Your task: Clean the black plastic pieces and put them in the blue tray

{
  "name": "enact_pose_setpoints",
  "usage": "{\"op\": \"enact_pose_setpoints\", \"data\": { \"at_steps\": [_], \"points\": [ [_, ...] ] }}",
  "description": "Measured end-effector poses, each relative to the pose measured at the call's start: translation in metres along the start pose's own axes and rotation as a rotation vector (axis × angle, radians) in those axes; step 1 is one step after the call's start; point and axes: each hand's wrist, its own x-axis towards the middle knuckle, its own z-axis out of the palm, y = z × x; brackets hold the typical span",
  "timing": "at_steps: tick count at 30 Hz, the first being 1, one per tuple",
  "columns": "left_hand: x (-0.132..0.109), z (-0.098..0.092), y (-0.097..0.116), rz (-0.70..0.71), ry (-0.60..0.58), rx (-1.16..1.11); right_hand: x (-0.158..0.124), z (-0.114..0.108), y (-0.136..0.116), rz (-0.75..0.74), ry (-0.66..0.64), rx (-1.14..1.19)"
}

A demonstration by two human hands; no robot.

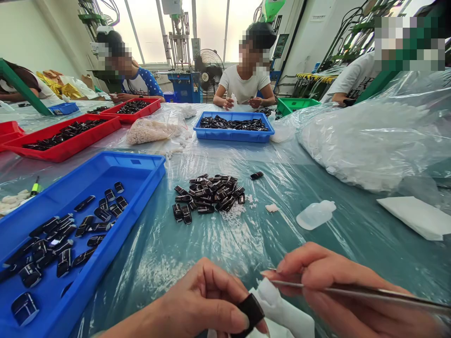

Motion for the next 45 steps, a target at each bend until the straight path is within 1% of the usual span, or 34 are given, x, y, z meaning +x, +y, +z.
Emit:
{"op": "enact_pose_setpoints", "data": {
  "at_steps": [2,5,7,9,11,13,15,17,20,22,25,29,33,38,40,45],
  "points": [
    [0.0,0.001,0.001,0.039,-0.014,-0.037,0.002,-0.007,0.004,0.053,-0.019,0.017],
    [0.001,0.002,0.002,0.081,-0.014,-0.074,0.005,-0.013,0.008,0.059,-0.15,-0.017],
    [0.001,0.003,0.002,0.078,-0.015,-0.082,0.005,-0.012,0.009,0.049,-0.233,-0.041],
    [0.002,0.003,0.002,0.061,-0.022,-0.089,0.004,-0.009,0.009,0.047,-0.265,-0.039],
    [0.002,0.004,0.001,0.053,-0.021,-0.088,0.003,-0.007,0.01,0.045,-0.261,-0.036],
    [0.002,0.004,0.0,0.049,-0.003,-0.077,0.003,-0.007,0.011,0.057,-0.22,-0.079],
    [0.002,0.005,-0.001,0.036,0.027,-0.057,0.005,-0.01,0.012,0.093,-0.147,-0.163],
    [0.003,0.005,-0.001,0.017,0.061,-0.031,0.008,-0.012,0.013,0.164,-0.028,-0.211],
    [0.005,0.007,0.001,0.007,0.079,0.007,0.012,-0.013,0.014,0.251,0.139,-0.08],
    [0.005,0.008,0.002,0.009,0.087,0.025,0.014,-0.011,0.015,0.297,0.188,0.033],
    [0.004,0.011,0.004,-0.007,0.114,0.024,0.016,-0.007,0.015,0.374,0.175,0.104],
    [0.003,0.013,0.003,-0.02,0.136,-0.004,0.017,-0.003,0.014,0.434,0.184,0.161],
    [0.004,0.012,0.0,-0.007,0.121,-0.049,0.018,0.0,0.013,0.436,0.214,0.229],
    [0.004,0.011,-0.001,-0.002,0.105,-0.07,0.016,0.007,0.016,0.457,0.183,0.246],
    [0.004,0.011,-0.001,-0.004,0.1,-0.058,0.016,0.007,0.018,0.473,0.158,0.228],
    [0.003,0.012,0.0,-0.01,0.1,-0.061,0.015,0.007,0.027,0.492,0.002,0.234]
  ]
}}
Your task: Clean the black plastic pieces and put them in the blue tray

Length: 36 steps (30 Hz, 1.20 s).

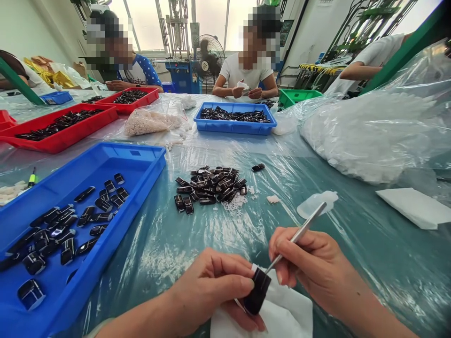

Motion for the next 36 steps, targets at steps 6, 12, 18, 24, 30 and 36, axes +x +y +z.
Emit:
{"op": "enact_pose_setpoints", "data": {
  "at_steps": [6,12,18,24,30,36],
  "points": [
    [0.001,0.003,0.004,0.009,-0.049,0.007,0.0,0.002,0.006,0.044,0.0,-0.077],
    [0.002,0.005,0.005,0.005,-0.051,0.044,-0.003,0.009,0.001,0.108,0.032,-0.129],
    [0.003,0.006,0.004,0.02,0.0,0.087,-0.003,0.009,0.005,0.111,-0.016,-0.126],
    [0.003,0.007,0.003,0.021,0.03,0.142,-0.003,0.009,0.006,0.115,0.004,-0.143],
    [0.003,0.007,0.003,0.031,0.051,0.159,-0.001,0.01,0.006,0.128,0.002,-0.148],
    [0.002,0.009,0.002,0.058,0.098,0.202,-0.001,0.008,0.007,0.135,0.001,-0.133]
  ]
}}
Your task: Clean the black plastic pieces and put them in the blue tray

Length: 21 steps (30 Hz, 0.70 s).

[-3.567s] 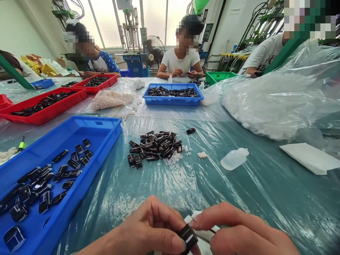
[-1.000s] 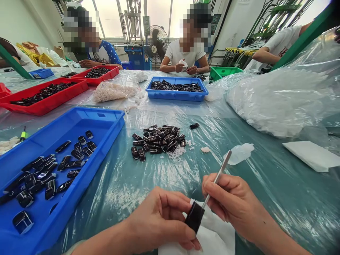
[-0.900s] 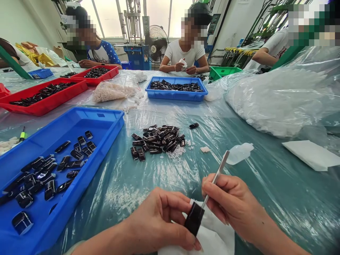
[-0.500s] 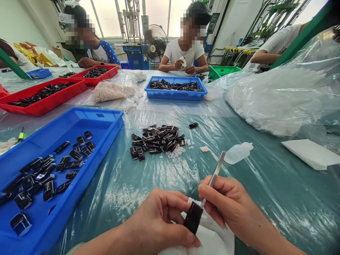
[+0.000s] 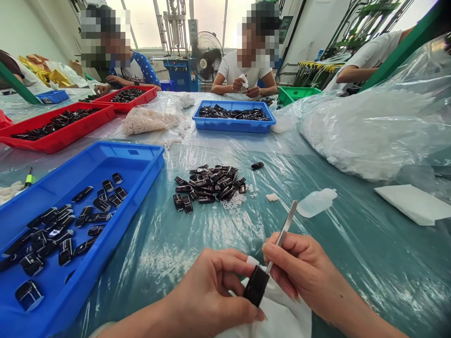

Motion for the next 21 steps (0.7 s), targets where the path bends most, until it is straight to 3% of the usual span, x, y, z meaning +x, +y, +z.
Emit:
{"op": "enact_pose_setpoints", "data": {
  "at_steps": [21],
  "points": [
    [0.0002,0.0007,-0.0033,-0.002,0.097,0.112,0.0051,-0.0015,0.0051,0.004,-0.025,-0.004]
  ]
}}
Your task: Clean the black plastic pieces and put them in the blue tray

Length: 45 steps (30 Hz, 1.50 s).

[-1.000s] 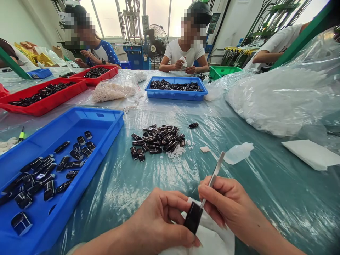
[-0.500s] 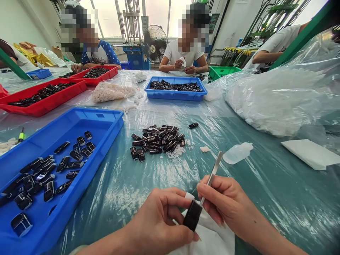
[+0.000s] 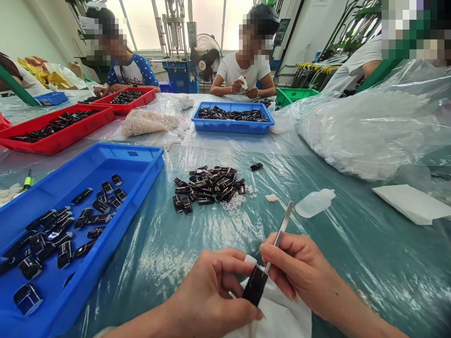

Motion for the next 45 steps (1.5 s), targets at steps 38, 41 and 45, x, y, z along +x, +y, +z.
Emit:
{"op": "enact_pose_setpoints", "data": {
  "at_steps": [38,41,45],
  "points": [
    [0.0014,-0.0013,-0.0027,0.013,-0.034,0.015,-0.0018,-0.0014,0.004,-0.004,-0.029,-0.032],
    [0.001,-0.0015,-0.0032,0.028,-0.044,0.02,-0.0021,-0.0017,0.0041,-0.005,-0.031,-0.036],
    [-0.0001,-0.0013,-0.0021,0.04,-0.067,0.03,-0.0032,-0.0005,0.0021,0.003,-0.029,-0.049]
  ]
}}
